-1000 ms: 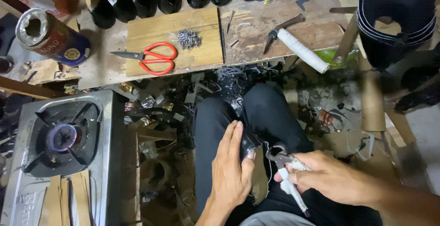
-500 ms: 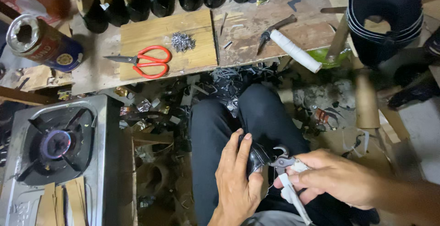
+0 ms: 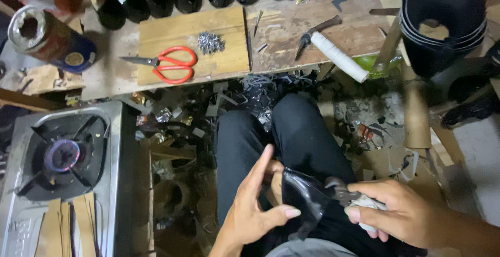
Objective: The person uses a hammer and a small metal tool to repeatedly tap and adjust the sole of a black shoe held on their lap. They rotate the shoe and reposition the tool along the sole edge while striking with the hammer. The shoe remains in hand throughout; no final placement or completed state is shown.
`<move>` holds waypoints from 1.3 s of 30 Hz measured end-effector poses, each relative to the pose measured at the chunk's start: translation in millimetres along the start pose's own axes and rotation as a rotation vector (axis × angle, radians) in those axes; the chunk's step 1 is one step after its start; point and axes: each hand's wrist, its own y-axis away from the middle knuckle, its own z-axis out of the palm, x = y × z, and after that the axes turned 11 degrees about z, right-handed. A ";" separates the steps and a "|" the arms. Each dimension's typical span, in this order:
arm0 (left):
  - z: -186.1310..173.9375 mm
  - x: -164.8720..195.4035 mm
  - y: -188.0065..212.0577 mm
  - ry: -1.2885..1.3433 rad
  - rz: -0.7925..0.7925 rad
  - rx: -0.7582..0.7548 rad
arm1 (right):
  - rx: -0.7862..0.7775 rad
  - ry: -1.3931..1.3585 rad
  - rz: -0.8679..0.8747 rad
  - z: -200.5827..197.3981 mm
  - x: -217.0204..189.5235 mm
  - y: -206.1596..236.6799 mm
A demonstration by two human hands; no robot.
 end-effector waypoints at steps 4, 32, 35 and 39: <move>6.2 -12.5 6.4 0.047 0.072 -0.134 | -0.091 -0.049 -0.144 2.0 18.9 -6.8; 8.6 -13.9 -13.6 0.357 -0.303 -0.129 | 0.103 0.919 -0.339 -9.6 -66.4 44.2; 3.4 -19.2 -12.3 0.377 -0.248 -0.108 | 0.154 0.744 -0.519 -8.0 -58.8 25.1; 2.3 -18.5 -6.5 0.361 -0.194 -0.092 | 0.160 0.793 -0.487 -11.8 -33.3 4.4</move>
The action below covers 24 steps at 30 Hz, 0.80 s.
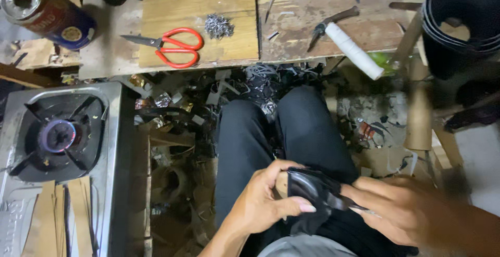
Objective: The person uses a hammer and a small metal tool to repeatedly tap and adjust the sole of a black shoe held on their lap. They rotate the shoe and reposition the tool along the sole edge while striking with the hammer. The shoe remains in hand throughout; no final placement or completed state is shown.
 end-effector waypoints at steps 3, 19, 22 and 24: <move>5.2 -0.8 4.4 0.020 0.016 0.026 | 0.311 0.197 -0.247 19.0 22.9 3.3; -4.8 -1.0 -7.4 -0.288 0.130 0.068 | 0.470 -0.013 -0.149 36.7 8.6 -21.0; -4.0 8.7 -17.0 -0.651 0.385 0.112 | 0.416 -0.210 0.150 19.8 -28.7 -29.0; 9.3 14.6 -14.4 -0.962 0.484 0.025 | 0.387 -0.259 0.190 9.3 -44.7 -32.9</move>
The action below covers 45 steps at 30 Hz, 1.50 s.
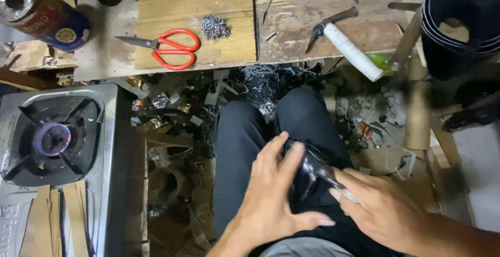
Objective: The person uses a hammer and a small metal tool to repeatedly tap and adjust the sole of a black shoe held on their lap. They rotate the shoe and reposition the tool along the sole edge while striking with the hammer. The shoe remains in hand throughout; no final placement or completed state is shown.
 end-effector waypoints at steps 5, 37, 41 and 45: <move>12.5 -3.2 -12.3 0.053 -0.203 0.056 | -0.023 0.029 -0.091 -7.7 2.8 -8.0; 35.9 21.6 -1.5 -0.028 -0.090 0.222 | -0.501 -0.543 0.471 -16.7 5.9 5.8; 35.3 20.8 2.5 -0.021 -0.079 0.239 | -0.278 -0.367 0.421 6.8 -7.5 16.7; 34.6 21.0 8.0 -0.051 -0.057 0.242 | -0.154 -0.521 0.169 24.2 -5.8 24.6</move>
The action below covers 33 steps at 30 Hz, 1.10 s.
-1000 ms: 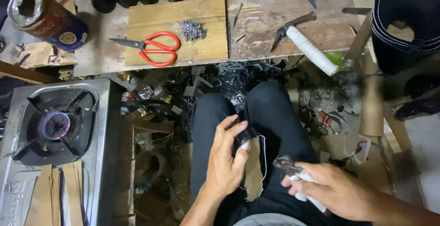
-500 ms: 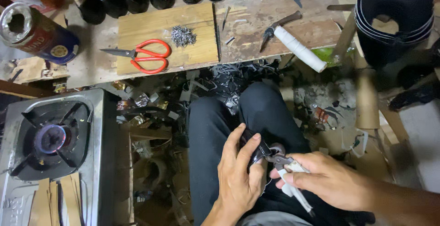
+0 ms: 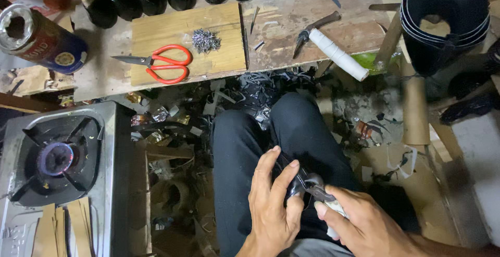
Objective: The person uses a hammer and a small metal tool to repeatedly tap and adjust the sole of a black shoe held on their lap. They rotate the shoe and reposition the tool along the sole edge while striking with the hammer. The shoe remains in hand throughout; no final placement or completed state is shown.
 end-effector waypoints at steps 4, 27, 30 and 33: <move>-7.5 1.4 6.1 0.150 0.024 0.013 | 0.094 0.106 -0.125 -8.6 24.5 6.8; -20.4 -53.5 -0.1 0.006 0.283 0.040 | 0.175 -0.032 -0.961 -19.3 111.3 -39.3; -37.2 -61.5 -9.6 -0.048 0.263 -0.076 | 0.125 -0.671 -0.554 -32.2 103.3 -29.6; -48.4 -62.9 -14.9 0.119 0.074 -0.174 | 0.031 -0.830 -0.159 -54.4 76.4 -26.6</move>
